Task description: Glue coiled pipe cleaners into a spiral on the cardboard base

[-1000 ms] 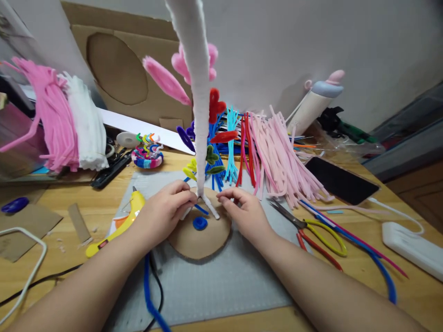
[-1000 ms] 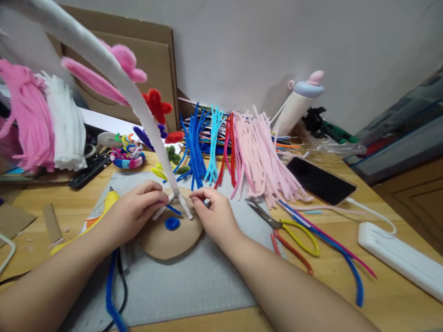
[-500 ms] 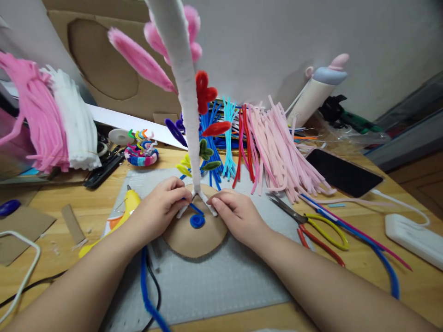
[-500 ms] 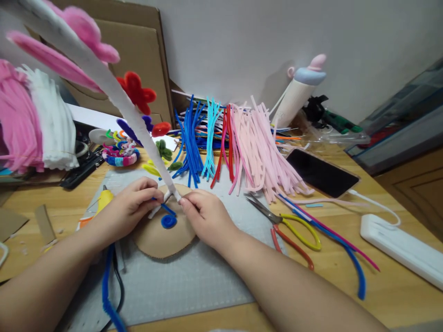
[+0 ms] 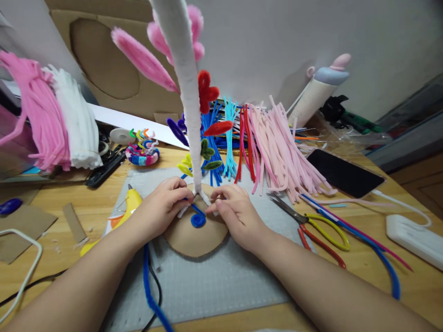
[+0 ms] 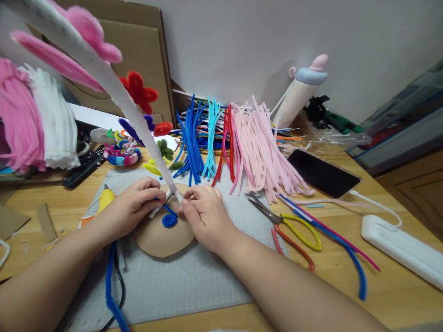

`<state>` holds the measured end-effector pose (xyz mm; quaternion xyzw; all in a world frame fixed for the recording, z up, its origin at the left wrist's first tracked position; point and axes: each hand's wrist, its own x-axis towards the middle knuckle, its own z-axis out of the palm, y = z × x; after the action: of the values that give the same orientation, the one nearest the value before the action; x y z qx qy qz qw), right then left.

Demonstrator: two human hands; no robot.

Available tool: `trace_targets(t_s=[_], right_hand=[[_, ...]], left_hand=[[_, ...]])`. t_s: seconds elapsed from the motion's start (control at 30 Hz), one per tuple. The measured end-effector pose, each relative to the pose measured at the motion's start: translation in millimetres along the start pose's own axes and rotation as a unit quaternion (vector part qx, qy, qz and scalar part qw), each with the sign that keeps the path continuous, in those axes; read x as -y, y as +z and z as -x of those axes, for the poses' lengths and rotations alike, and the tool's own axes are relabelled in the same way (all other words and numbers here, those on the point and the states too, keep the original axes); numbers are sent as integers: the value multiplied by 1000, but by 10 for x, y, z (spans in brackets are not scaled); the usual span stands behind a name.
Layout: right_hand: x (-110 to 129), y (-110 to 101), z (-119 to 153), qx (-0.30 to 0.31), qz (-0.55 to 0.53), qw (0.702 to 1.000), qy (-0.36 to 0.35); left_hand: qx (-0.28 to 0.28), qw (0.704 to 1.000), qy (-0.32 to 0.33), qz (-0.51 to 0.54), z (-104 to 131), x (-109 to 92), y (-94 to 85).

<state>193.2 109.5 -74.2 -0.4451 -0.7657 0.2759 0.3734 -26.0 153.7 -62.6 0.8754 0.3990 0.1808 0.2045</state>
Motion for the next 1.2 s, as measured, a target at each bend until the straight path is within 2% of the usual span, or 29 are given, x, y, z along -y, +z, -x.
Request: trace_targets(t_s=[0.43,0.63,0.9,1.2], right_hand=[[9,34,18,9,27,1000,0],[56,-14,7,-24,17,1000,-4],[134,-37,24,13,1,999,-52],[141,-29,-2,40,10,998,-45]], left_hand=[[6,1000,4,-22,1,-9,5],[9,999,1,-33,4,-5,8],[5,1000,3,-29,3,1,17],[12,999,-11,-29,9,-21,5]])
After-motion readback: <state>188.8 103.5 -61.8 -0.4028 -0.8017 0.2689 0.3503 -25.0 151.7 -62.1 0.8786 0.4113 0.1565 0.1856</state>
